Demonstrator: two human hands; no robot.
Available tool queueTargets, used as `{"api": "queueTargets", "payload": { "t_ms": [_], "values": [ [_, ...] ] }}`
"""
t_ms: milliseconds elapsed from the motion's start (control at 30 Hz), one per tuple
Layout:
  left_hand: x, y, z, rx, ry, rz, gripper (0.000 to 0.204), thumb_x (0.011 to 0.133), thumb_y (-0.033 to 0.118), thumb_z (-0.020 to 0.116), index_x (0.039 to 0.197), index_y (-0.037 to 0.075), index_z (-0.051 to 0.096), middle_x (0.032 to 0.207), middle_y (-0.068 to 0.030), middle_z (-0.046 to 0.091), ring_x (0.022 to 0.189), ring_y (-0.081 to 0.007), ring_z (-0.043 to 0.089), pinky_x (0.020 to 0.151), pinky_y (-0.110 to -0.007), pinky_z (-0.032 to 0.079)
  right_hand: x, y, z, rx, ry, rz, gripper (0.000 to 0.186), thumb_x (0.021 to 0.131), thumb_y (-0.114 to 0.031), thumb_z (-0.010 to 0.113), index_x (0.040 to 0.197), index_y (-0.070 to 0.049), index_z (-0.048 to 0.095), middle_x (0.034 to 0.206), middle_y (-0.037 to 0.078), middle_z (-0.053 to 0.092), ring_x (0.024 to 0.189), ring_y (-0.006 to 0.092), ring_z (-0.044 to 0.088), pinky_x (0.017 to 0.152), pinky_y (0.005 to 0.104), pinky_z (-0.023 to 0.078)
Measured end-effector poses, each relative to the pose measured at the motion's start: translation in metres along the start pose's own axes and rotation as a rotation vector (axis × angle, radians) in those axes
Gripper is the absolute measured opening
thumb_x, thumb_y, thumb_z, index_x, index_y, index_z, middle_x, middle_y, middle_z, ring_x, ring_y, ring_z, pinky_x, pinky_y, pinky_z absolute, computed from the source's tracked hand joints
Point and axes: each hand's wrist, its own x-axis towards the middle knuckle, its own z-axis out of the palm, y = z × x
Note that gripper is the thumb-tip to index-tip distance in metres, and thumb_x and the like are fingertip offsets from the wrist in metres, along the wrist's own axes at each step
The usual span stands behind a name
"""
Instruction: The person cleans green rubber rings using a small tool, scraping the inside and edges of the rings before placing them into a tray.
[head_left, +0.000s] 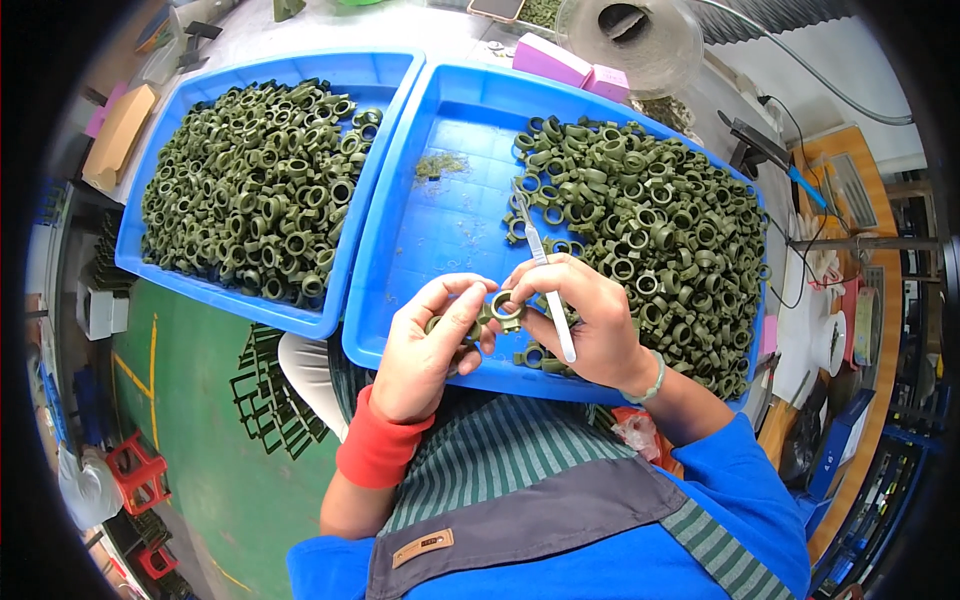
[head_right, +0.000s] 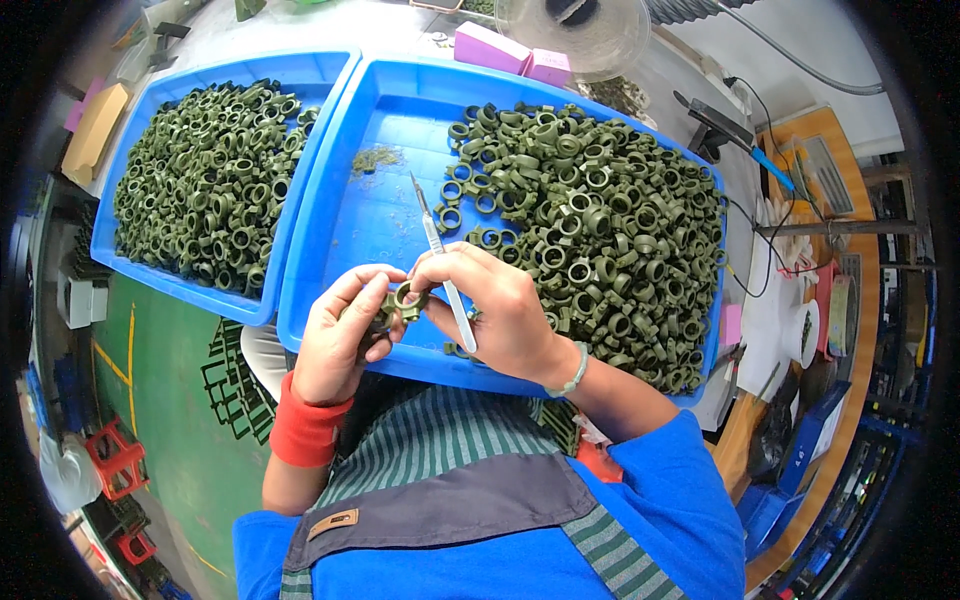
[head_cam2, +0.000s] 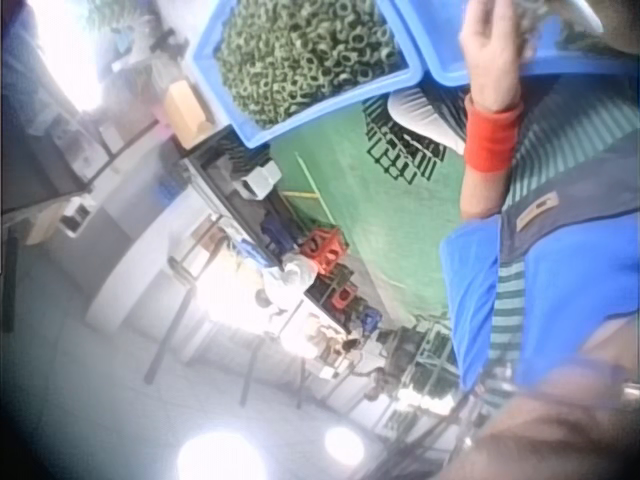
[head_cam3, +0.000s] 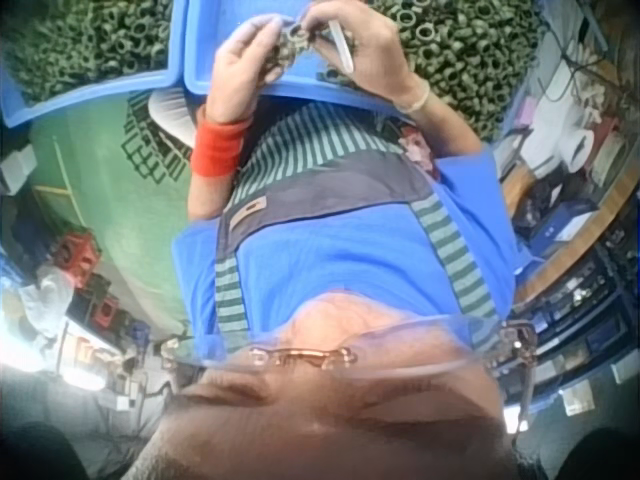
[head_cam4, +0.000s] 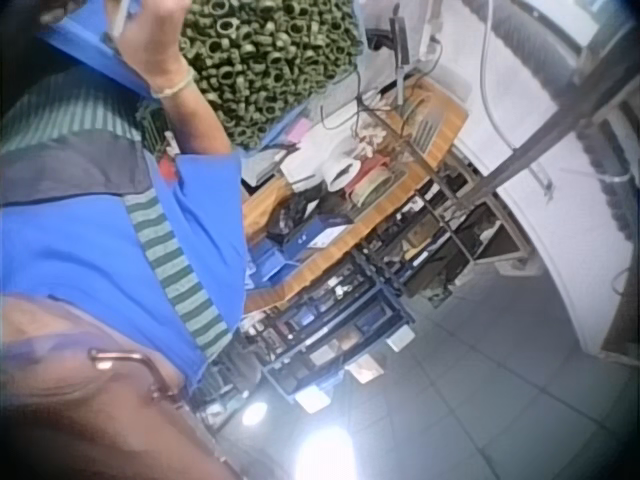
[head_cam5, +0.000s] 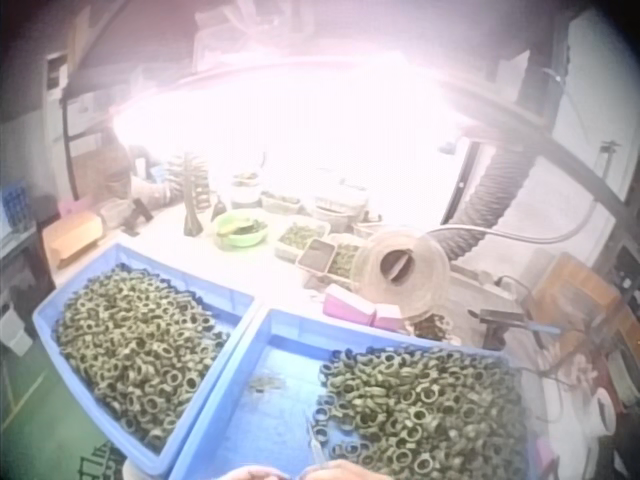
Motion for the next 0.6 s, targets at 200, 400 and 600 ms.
{"api": "queueTargets", "payload": {
  "t_ms": [200,400,600],
  "values": [
    [0.001,-0.016,-0.010,0.105,-0.023,0.249,0.011,0.100,0.007,0.061,0.108,0.001,0.065,0.086,-0.0050,0.067,0.067,-0.0056,0.057,0.052,-0.018,0.039,0.001,0.008,0.000,-0.150,0.066,-0.013,0.026,0.080,0.012,0.071,0.102,-0.001,0.067,0.090,0.013,0.071,0.084,0.0250,0.072,0.072,0.0306,0.057],
    [0.000,-0.010,-0.010,0.265,0.071,0.348,0.012,0.101,0.009,0.059,0.108,0.002,0.066,0.091,-0.0063,0.070,0.069,-0.0081,0.062,0.055,-0.018,0.044,-0.002,0.024,-0.009,-0.134,0.100,0.227,0.011,0.092,-0.007,0.066,0.102,-0.002,0.065,0.089,0.012,0.069,0.084,0.0278,0.069,0.077,0.0372,0.053],
    [0.000,0.008,-0.013,-0.264,0.026,0.034,0.016,0.103,0.014,0.057,0.113,0.003,0.063,0.104,-0.0087,0.069,0.090,-0.0163,0.070,0.064,-0.021,0.054,-0.019,0.040,-0.002,-0.502,-0.378,0.174,0.031,0.077,-0.006,0.076,0.103,-0.006,0.058,0.100,0.011,0.062,0.097,0.0318,0.058,0.085,0.0419,0.047]
  ]
}}
